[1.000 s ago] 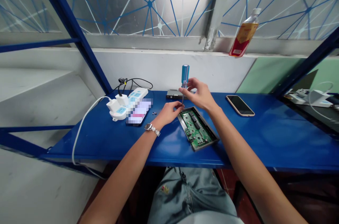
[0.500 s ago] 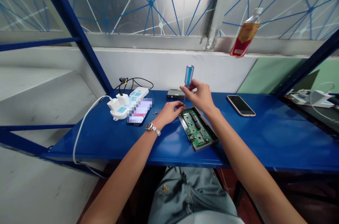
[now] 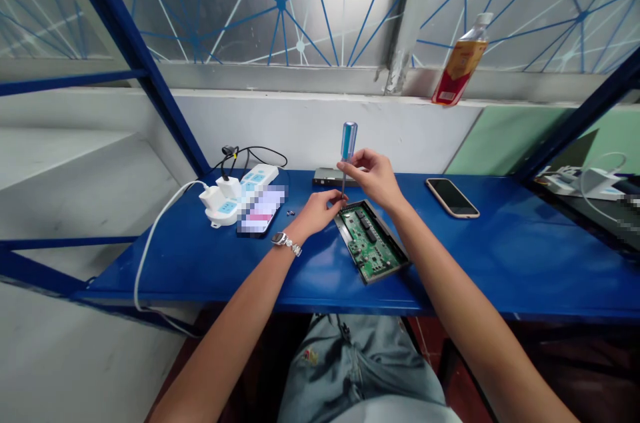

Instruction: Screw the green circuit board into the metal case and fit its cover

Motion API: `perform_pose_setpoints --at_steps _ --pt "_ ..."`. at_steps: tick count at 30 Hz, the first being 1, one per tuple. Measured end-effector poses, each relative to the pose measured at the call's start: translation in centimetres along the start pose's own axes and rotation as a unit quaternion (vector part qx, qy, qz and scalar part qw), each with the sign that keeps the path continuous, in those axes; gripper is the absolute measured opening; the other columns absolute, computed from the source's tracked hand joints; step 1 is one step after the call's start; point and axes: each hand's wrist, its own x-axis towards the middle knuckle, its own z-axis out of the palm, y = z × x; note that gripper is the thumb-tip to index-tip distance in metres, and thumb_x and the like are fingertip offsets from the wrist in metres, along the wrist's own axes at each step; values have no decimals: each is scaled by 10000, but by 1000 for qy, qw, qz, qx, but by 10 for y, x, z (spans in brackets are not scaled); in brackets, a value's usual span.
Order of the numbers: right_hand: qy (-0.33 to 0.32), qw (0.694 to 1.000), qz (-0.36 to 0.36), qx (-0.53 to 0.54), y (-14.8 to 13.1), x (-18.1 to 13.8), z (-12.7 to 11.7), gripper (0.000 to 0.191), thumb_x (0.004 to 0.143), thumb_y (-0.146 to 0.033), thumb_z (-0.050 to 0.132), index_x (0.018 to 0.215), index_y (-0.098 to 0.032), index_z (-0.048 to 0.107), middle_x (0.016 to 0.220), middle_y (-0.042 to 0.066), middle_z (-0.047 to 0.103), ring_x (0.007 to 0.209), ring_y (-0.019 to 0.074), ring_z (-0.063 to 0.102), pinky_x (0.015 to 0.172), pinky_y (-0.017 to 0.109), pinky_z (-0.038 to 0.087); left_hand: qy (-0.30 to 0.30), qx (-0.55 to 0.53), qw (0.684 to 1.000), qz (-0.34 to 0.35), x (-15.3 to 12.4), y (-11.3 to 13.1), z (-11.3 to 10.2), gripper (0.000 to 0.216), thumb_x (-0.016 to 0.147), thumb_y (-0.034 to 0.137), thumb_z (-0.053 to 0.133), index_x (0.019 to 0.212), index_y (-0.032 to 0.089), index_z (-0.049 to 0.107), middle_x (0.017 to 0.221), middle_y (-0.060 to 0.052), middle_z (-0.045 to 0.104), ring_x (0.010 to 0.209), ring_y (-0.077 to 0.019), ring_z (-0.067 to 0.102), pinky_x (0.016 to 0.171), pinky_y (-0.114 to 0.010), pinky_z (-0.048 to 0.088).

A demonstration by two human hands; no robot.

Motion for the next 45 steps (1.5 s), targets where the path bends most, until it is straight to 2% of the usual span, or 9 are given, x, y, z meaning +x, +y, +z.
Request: perform_pose_setpoints --at_steps 6,12,17,23,28,34,39,41,45 --pt "-90 994 21 65 -4 -2 -8 376 826 -570 738 942 -213 706 963 79 771 970 230 707 879 383 545 4 2 1000 3 0 -4 1 281 982 370 563 1070 186 756 1033 -69 797 870 -209 723 770 -296 536" --pt "-10 1000 -10 27 2 -2 -4 392 776 -539 811 917 -212 647 917 66 753 860 218 715 777 362 554 -1 2 1000 7 0 -5 2 302 995 377 543 1092 180 750 1052 -74 797 852 -205 719 747 -295 527" --pt "-60 997 -10 43 3 -1 -3 404 877 -593 689 1000 -208 689 997 95 779 1010 241 721 900 398 557 0 1 1000 4 0 -1 0 295 987 371 553 1079 173 751 1057 -76 795 862 -207 715 761 -298 530" --pt "-27 997 -13 73 6 0 -4 412 792 -561 801 959 -213 656 956 72 768 975 238 729 909 401 564 2 10 1000 6 0 -1 1 281 985 362 554 1068 178 750 1054 -68 794 867 -207 714 764 -296 526" --pt "-83 993 -2 80 4 -1 -4 410 862 -563 726 1071 -214 680 1039 93 779 1064 245 711 951 417 557 5 8 1000 2 0 0 0 268 978 354 562 1039 174 751 1038 -68 795 828 -198 706 724 -291 507" --pt "5 997 -8 76 9 -1 1 419 716 -511 865 874 -220 608 879 36 740 819 195 700 790 361 583 9 20 1000 4 0 -2 1 246 972 336 571 1033 178 750 1019 -60 794 784 -187 691 721 -292 503" --pt "-66 993 3 102 8 0 -2 409 788 -527 803 1014 -206 686 1024 86 769 1021 244 718 921 412 574 15 21 1000 8 0 -3 2 241 969 341 579 1016 178 750 1006 -64 792 806 -196 697 728 -293 508" --pt "-48 994 -2 93 9 -1 -2 431 779 -504 817 1067 -216 677 1041 81 767 1022 243 715 910 408 576 17 22 1000 9 1 -4 2 239 969 338 581 1029 180 750 1007 -65 792 808 -197 698 733 -295 515" --pt "-29 998 -13 54 12 0 -3 351 825 -526 763 944 -201 705 1008 88 770 1016 251 710 918 413 563 15 23 1000 9 1 -6 3 240 973 343 584 1028 179 751 1006 -70 791 828 -200 705 762 -301 532"
